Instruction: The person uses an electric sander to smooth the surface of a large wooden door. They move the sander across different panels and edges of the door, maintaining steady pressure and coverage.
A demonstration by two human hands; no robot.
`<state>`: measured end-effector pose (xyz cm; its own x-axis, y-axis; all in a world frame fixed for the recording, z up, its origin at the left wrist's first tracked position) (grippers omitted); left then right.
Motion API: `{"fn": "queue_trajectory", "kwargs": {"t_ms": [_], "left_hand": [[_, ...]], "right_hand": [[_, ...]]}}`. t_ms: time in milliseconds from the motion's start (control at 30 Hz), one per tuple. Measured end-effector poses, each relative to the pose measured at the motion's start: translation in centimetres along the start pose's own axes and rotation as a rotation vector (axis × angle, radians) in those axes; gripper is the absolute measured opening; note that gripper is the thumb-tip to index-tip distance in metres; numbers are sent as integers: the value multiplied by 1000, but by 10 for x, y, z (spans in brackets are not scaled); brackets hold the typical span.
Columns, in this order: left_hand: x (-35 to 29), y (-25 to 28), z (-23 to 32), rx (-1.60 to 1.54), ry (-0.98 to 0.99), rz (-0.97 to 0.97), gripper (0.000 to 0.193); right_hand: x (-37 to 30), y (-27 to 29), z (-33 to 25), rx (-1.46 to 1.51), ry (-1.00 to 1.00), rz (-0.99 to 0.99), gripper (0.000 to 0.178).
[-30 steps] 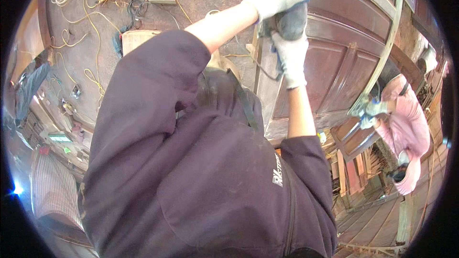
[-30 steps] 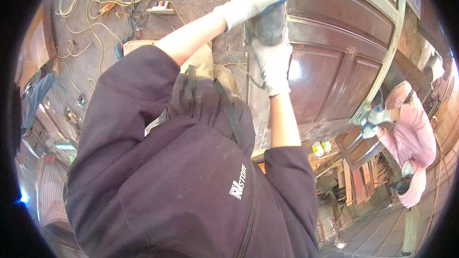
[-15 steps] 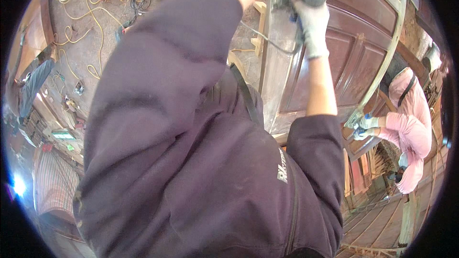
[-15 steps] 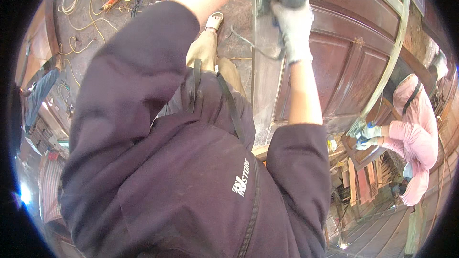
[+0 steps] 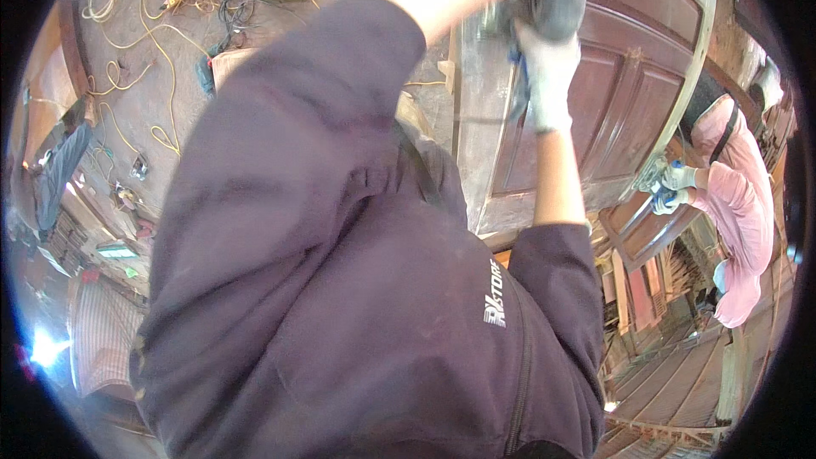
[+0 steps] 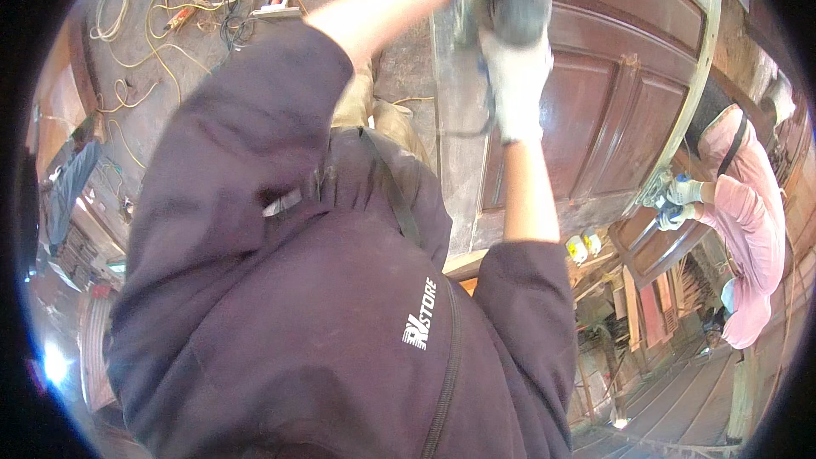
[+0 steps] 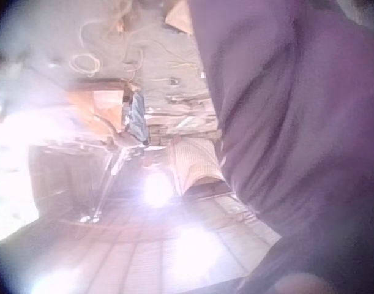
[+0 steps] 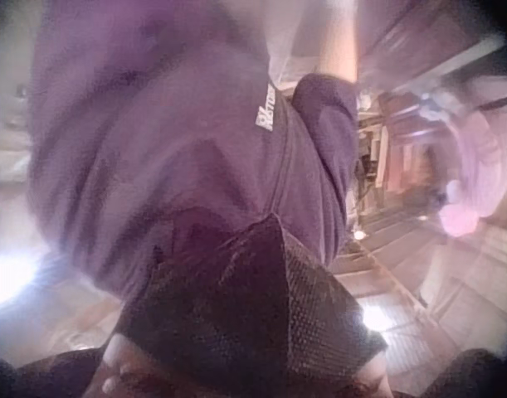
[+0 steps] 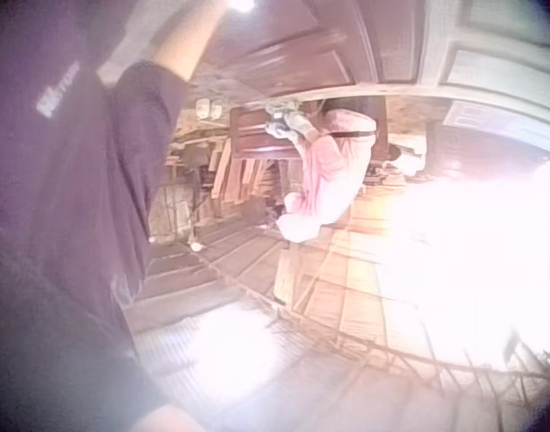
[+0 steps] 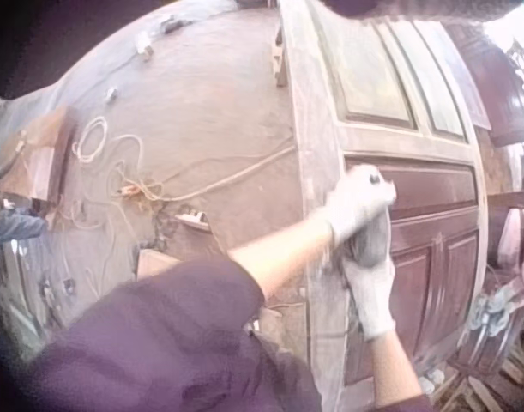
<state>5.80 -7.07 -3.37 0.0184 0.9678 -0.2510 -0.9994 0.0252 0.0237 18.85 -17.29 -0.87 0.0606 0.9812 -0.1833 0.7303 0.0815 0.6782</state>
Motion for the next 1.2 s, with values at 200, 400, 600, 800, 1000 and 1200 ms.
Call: {"fn": "queue_trajectory", "kwargs": {"t_ms": [200, 400, 600, 800, 1000, 1200], "left_hand": [[70, 44, 6, 12, -112, 26, 30], [-36, -22, -2, 46, 30, 53, 28], [-10, 0, 6, 18, -12, 77, 30], [-30, -9, 9, -12, -1, 106, 30], [-48, 3, -8, 9, 16, 112, 30], [81, 48, 4, 81, -325, 174, 33]], "right_hand": [[49, -18, -50, 50, -6, 0, 47], [-41, 9, 40, -200, -156, 104, 55], [-8, 6, 0, -42, -73, -8, 63], [-28, 10, 22, -127, -176, 25, 70], [-42, 1, 16, -133, -108, -7, 64], [60, -7, -45, -55, 86, -57, 54]]}}
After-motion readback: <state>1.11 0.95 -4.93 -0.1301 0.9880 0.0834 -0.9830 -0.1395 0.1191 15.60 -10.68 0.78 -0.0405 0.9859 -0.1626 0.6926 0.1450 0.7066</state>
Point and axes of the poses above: each hand's wrist, its own x-axis towards the middle knuckle, its own y-axis out of the back of the hand, z = x × y, the point moved 5 cm from there along x, towards the middle knuckle, and after that the axes turned 5 degrees about x, right-handed, at the moved point
